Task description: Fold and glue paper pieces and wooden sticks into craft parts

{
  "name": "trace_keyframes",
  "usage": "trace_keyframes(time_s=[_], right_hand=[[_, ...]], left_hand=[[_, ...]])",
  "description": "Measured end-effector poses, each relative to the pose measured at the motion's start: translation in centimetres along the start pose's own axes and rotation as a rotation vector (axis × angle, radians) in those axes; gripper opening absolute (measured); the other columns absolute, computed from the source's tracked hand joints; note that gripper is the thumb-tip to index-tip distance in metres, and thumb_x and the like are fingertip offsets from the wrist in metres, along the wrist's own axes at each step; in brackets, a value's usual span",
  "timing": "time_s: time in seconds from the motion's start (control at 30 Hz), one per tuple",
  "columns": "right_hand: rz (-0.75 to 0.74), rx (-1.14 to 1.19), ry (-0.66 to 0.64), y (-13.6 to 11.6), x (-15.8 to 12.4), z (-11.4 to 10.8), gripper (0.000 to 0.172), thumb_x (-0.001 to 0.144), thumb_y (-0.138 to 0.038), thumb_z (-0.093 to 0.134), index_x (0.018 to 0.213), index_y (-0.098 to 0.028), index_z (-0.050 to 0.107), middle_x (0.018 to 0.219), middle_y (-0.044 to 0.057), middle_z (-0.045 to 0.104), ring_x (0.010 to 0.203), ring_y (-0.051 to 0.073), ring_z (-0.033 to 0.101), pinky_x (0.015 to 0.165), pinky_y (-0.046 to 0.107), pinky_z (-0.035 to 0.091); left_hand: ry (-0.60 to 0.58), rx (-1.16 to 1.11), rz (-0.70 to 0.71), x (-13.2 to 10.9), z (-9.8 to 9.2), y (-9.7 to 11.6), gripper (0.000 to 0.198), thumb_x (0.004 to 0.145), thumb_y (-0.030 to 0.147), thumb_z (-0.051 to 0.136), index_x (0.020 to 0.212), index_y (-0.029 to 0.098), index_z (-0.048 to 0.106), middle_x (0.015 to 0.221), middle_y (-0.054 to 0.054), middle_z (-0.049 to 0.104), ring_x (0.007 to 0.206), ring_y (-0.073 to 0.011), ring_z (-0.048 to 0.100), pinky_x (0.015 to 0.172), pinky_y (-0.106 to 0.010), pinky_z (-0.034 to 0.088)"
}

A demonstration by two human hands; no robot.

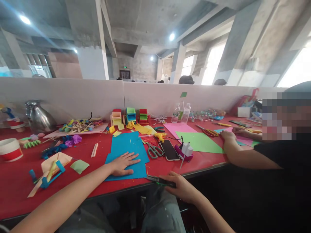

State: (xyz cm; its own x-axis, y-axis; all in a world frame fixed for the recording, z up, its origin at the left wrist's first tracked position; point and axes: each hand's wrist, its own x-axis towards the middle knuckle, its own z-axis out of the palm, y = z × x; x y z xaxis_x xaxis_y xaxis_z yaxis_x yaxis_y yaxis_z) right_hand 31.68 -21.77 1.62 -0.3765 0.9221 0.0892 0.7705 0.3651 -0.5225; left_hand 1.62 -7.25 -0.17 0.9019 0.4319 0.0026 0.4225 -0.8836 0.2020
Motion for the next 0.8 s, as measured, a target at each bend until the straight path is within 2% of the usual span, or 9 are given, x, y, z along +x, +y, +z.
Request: trace_keyframes(time_s=[0.27,0.53,0.8], right_hand=[[0.018,0.024,0.017,-0.9,-0.7,0.0,0.044,0.075,-0.021,0.053,0.119,-0.025,0.058,0.102,0.006,0.066,0.09,0.021,0.06,0.082,0.03,0.045],[0.075,0.065,0.036,-2.2,-1.0,0.8,0.044,0.077,-0.023,0.051,0.122,-0.023,0.056,0.117,0.007,0.061,0.104,0.023,0.057,0.091,0.032,0.042],[0.13,0.06,0.027,-2.4,-1.0,1.4,0.044,0.079,-0.027,0.051,0.122,-0.022,0.055,0.113,0.008,0.062,0.101,0.023,0.058,0.088,0.033,0.043]], left_hand=[[-0.006,-0.005,-0.021,0.1,0.0,-0.1,0.064,0.083,0.063,0.03,0.14,0.037,0.016,0.15,0.0,0.01,0.136,-0.0285,0.007,0.107,-0.051,0.007],[-0.005,-0.001,-0.014,0.1,0.3,-0.5,0.066,0.082,0.064,0.029,0.14,0.036,0.016,0.15,0.0,0.009,0.136,-0.029,0.007,0.107,-0.051,0.005],[-0.002,-0.015,-0.025,0.2,0.2,-0.6,0.065,0.083,0.063,0.03,0.14,0.036,0.017,0.15,0.0,0.009,0.136,-0.0293,0.007,0.107,-0.052,0.006]])
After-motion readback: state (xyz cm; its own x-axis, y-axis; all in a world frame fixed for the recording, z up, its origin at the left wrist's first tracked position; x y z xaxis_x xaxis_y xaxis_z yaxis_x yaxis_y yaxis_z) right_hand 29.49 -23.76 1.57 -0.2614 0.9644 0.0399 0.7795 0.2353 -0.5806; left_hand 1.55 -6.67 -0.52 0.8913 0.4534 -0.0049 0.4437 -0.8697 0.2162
